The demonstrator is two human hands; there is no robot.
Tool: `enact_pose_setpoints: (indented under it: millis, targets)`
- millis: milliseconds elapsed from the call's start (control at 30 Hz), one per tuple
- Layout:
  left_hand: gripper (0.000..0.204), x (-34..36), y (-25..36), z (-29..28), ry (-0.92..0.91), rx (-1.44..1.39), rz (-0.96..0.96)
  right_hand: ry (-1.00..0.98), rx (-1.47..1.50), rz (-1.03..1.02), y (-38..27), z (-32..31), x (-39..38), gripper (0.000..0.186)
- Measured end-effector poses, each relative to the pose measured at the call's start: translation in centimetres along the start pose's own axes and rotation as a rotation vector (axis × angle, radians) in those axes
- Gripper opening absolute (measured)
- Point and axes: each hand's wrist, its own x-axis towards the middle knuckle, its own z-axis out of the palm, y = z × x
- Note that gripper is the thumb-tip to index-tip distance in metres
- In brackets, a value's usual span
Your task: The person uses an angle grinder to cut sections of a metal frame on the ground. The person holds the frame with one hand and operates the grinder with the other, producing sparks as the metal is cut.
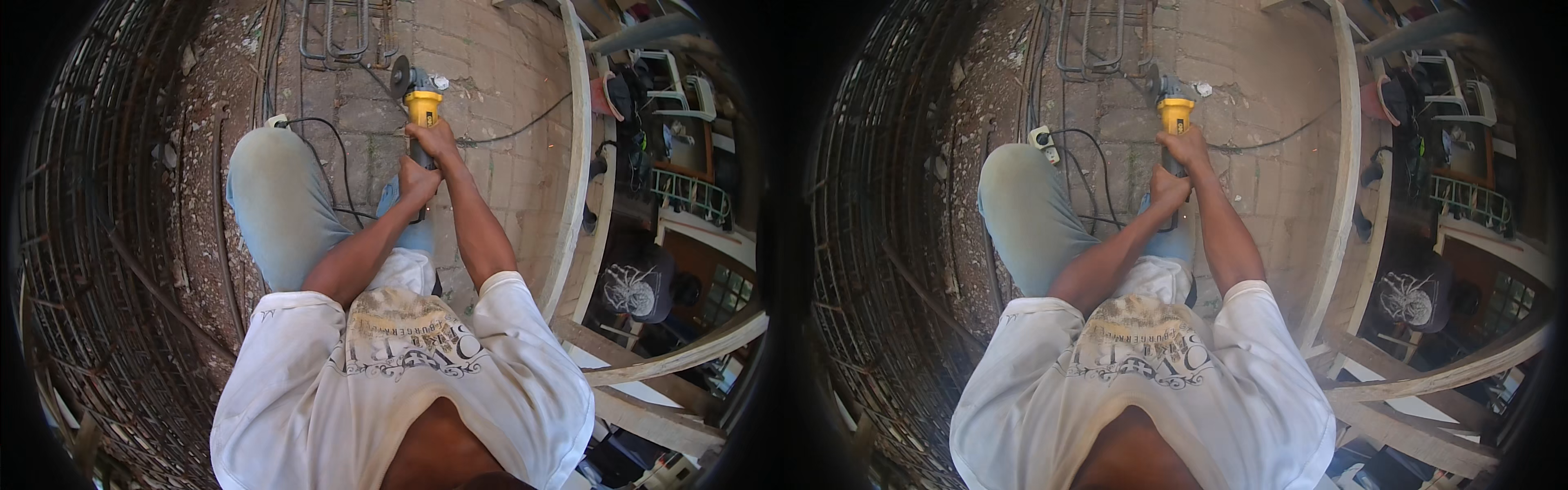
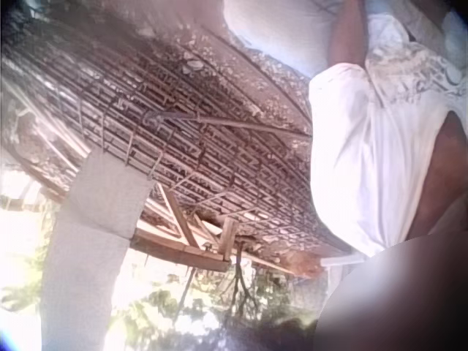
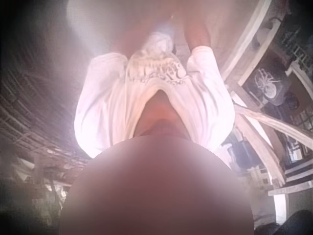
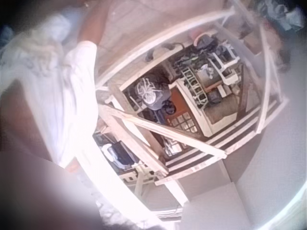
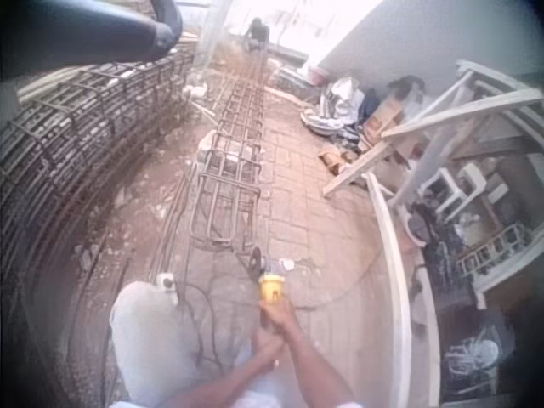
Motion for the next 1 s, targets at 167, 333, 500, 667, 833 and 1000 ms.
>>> enact_pose_setpoints:
  millis: [167,333,500,667,833,1000]
  targets:
    - [0.066,2.5,-1.8,-0.4,0.043,0.059,0.001,-0.057,-0.008,0.012,1.1,2.4,2.2,0.052]
    - [0.082,4.2,-2.0,-1.2,-0.083,0.071,-0.076,-0.117,0.041,0.009,0.6,3.0,3.0,0.051]
    - [0.087,4.6,-2.4,-0.9,-0.033,0.106,-0.098,-0.094,0.108,-0.002,0.9,3.4,3.1,0.046]
    - [0.073,5.2,-2.9,0.1,-0.005,0.086,-0.057,-0.03,0.037,-0.008,1.3,3.2,3.5,0.043]
    - [0.044,5.7,-3.4,1.0,0.122,0.067,0.022,-0.055,0.033,-0.019,1.1,3.1,3.9,0.046]
    - [0.044,5.7,-3.7,1.0,0.141,0.104,-0.004,-0.073,-0.02,0.02,1.0,3.1,3.9,0.055]
